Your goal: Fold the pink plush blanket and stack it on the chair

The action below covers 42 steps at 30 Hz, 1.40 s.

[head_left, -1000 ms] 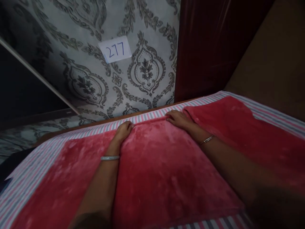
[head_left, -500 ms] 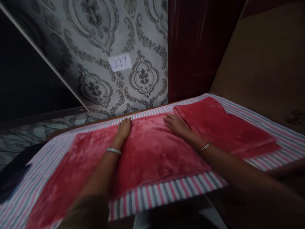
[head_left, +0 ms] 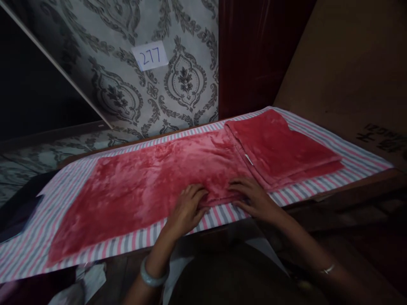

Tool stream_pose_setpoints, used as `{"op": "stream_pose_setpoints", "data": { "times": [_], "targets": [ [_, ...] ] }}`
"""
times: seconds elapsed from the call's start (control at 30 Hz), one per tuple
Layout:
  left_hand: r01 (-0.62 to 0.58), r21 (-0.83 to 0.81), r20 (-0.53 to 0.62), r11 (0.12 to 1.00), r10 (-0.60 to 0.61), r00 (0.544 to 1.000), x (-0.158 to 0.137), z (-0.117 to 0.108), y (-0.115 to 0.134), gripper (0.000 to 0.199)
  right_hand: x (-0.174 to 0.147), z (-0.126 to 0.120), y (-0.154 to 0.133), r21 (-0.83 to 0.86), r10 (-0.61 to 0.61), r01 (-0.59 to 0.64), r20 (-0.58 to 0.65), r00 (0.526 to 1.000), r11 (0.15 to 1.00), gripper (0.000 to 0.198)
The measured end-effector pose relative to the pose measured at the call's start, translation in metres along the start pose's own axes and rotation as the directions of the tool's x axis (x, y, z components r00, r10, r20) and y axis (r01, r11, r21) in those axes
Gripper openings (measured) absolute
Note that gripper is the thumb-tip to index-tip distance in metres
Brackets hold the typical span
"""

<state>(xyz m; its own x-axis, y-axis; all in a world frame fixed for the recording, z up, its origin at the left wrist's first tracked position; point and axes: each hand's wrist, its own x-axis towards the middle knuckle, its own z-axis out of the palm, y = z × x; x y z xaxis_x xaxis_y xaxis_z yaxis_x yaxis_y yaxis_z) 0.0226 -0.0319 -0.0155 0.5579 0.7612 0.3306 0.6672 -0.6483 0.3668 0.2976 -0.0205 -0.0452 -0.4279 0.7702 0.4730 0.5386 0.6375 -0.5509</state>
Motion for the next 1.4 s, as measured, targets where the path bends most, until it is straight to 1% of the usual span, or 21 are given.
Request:
{"op": "stream_pose_setpoints", "data": {
  "times": [0.07, 0.1, 0.17, 0.27, 0.37, 0.5, 0.63, 0.73, 0.83, 0.9, 0.97, 1.0, 1.07, 1.13, 1.2, 1.27, 1.33, 1.4],
  "targets": [
    [0.018, -0.003, -0.051, 1.000, -0.018, 0.999, 0.002, 0.003, -0.002, 0.023, -0.006, 0.007, 0.002, 0.009, 0.013, -0.012, -0.051, 0.999, 1.000, 0.029],
    [0.023, 0.004, -0.079, 1.000, -0.023, 0.997, 0.003, 0.005, -0.003, 0.021, -0.006, 0.011, 0.004, 0.010, 0.018, -0.017, -0.088, 0.996, 1.000, 0.028],
    [0.016, 0.018, -0.138, 1.000, -0.013, 0.990, 0.005, 0.007, -0.005, 0.021, -0.004, 0.015, 0.006, 0.007, 0.016, -0.015, -0.164, 0.986, 1.000, 0.026],
    [-0.014, 0.029, -0.228, 0.999, 0.020, 0.973, 0.002, 0.012, -0.004, 0.023, -0.001, 0.017, 0.003, 0.011, -0.028, 0.032, -0.257, 0.966, 0.999, 0.024],
    [-0.026, 0.083, -0.231, 0.996, 0.044, 0.972, -0.006, 0.018, -0.004, 0.022, -0.003, 0.016, -0.002, 0.004, -0.078, 0.082, -0.291, 0.954, 0.997, 0.023],
    [-0.013, 0.144, -0.198, 0.989, 0.042, 0.979, -0.013, 0.022, -0.003, 0.022, -0.008, 0.014, -0.006, -0.001, -0.083, 0.085, -0.239, 0.968, 0.996, 0.024],
    [0.009, 0.094, -0.164, 0.996, 0.007, 0.986, -0.015, 0.015, 0.004, 0.018, -0.007, 0.005, -0.010, 0.047, -0.051, 0.060, -0.189, 0.981, 0.997, 0.022],
    [0.009, 0.042, -0.169, 0.999, -0.002, 0.986, -0.016, 0.009, 0.011, 0.018, 0.010, -0.004, -0.016, 0.048, -0.026, 0.036, -0.198, 0.980, 0.998, 0.026],
    [0.023, 0.020, -0.187, 1.000, -0.019, 0.982, -0.018, 0.007, 0.016, 0.020, 0.048, -0.005, -0.023, -0.015, -0.040, 0.038, -0.163, 0.986, 0.999, 0.030],
    [0.033, 0.019, -0.198, 0.999, -0.029, 0.980, -0.019, 0.006, 0.018, 0.020, 0.076, 0.004, -0.026, -0.079, -0.078, 0.070, -0.095, 0.992, 0.994, 0.045],
    [0.029, 0.022, -0.222, 0.999, -0.023, 0.975, -0.022, 0.006, 0.021, 0.019, 0.097, 0.021, -0.027, -0.148, -0.108, 0.105, -0.011, 0.994, 0.983, 0.058],
    [0.026, 0.019, -0.236, 0.999, -0.020, 0.972, -0.025, 0.006, 0.023, 0.019, 0.104, 0.032, -0.026, -0.179, -0.113, 0.119, 0.045, 0.993, 0.977, 0.061],
    [0.021, 0.002, -0.260, 1.000, -0.020, 0.965, -0.032, 0.005, 0.026, 0.019, 0.107, 0.052, -0.022, -0.228, -0.095, 0.133, 0.170, 0.981, 0.965, 0.062],
    [0.034, -0.031, -0.278, 0.999, -0.042, 0.960, -0.042, 0.003, 0.027, 0.019, 0.102, 0.068, -0.015, -0.258, -0.074, 0.142, 0.256, 0.964, 0.956, 0.061],
    [0.054, -0.071, -0.309, 0.996, -0.073, 0.948, -0.053, -0.003, 0.024, 0.017, 0.095, 0.077, -0.009, -0.272, -0.075, 0.149, 0.267, 0.961, 0.951, 0.060],
    [0.083, -0.101, -0.361, 0.991, -0.114, 0.926, -0.063, -0.015, 0.013, 0.016, 0.090, 0.081, -0.005, -0.272, -0.091, 0.158, 0.245, 0.965, 0.949, 0.059],
    [0.137, -0.095, -0.428, 0.986, -0.164, 0.889, -0.074, -0.033, -0.006, 0.018, 0.088, 0.081, -0.003, -0.268, -0.103, 0.166, 0.233, 0.967, 0.949, 0.059],
    [0.245, -0.051, -0.500, 0.968, -0.237, 0.833, -0.084, -0.057, -0.032, 0.020, 0.089, 0.081, -0.001, -0.264, -0.104, 0.167, 0.236, 0.966, 0.950, 0.059]
  ]
}}
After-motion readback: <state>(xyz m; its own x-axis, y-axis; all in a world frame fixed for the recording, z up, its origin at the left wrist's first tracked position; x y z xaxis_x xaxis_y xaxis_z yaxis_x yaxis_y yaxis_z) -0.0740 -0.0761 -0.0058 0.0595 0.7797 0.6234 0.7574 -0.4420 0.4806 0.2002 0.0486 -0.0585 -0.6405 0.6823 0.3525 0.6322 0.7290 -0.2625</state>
